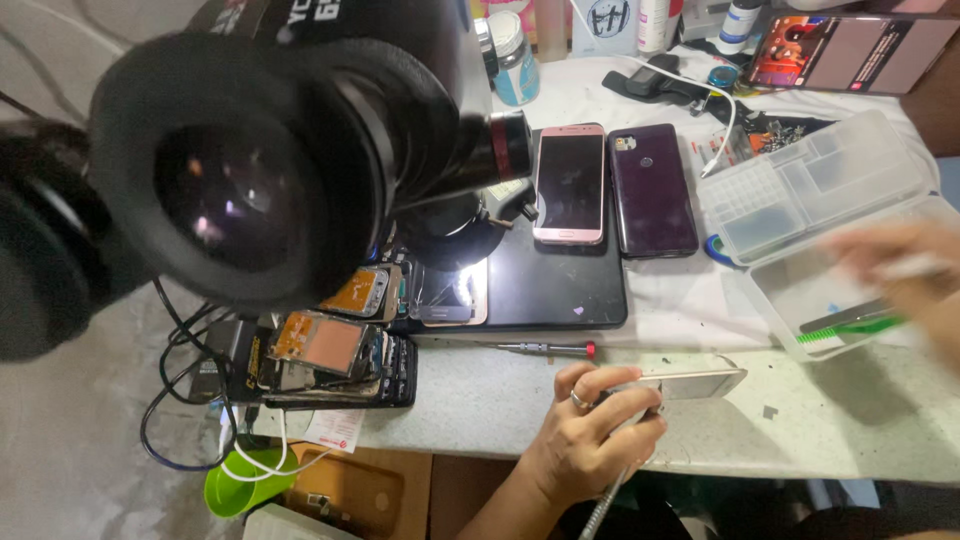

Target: The person disassembles a smartphone using a screwdriver and tweezers, removes the back cover and internal components, and then reassembles the device. The person handles multiple smartphones and tools on a cluttered workbench.

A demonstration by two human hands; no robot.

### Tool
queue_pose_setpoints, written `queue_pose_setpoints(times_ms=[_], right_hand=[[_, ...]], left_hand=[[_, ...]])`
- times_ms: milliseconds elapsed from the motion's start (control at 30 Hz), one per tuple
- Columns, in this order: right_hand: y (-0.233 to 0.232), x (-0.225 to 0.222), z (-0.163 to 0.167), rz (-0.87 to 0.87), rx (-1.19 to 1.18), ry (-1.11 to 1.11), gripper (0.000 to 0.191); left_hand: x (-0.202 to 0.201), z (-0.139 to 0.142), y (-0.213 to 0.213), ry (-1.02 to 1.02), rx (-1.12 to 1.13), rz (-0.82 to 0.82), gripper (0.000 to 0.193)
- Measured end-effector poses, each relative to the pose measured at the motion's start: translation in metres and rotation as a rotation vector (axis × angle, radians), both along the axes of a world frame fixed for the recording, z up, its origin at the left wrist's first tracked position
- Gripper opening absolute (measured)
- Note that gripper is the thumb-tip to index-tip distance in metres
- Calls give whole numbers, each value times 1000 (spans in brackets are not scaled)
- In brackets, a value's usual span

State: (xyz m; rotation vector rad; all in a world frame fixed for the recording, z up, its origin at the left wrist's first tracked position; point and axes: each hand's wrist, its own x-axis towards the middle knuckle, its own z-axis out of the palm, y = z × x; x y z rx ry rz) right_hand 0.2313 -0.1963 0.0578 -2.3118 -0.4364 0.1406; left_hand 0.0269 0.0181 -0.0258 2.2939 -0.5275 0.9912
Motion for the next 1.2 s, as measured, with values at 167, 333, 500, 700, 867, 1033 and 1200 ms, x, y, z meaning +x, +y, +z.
queue_pose_setpoints(times_ms=[167, 333, 500, 700, 867, 1033, 1200], right_hand=[[36, 83, -8, -105, 133, -432, 42], [96, 33, -31, 235, 90, -468, 42], [130, -89, -73, 825, 17, -351, 41], [133, -122, -92, 950, -32, -321, 41], [137, -124, -86, 951, -28, -308, 41], [110, -92, -84, 798, 46, -288, 41], [55, 5, -11, 100, 144, -431, 42]], left_hand=[[-5, 2, 3, 31, 35, -21, 16], [-2, -7, 1, 1, 86, 9, 14], [-10, -19, -2, 103, 26, -35, 12], [-16, -25, -4, 161, 88, -18, 11], [-19, -21, -4, 195, 44, -42, 7], [-5, -18, -6, 34, -17, -19, 9], [-6, -4, -3, 33, 51, 21, 9]])
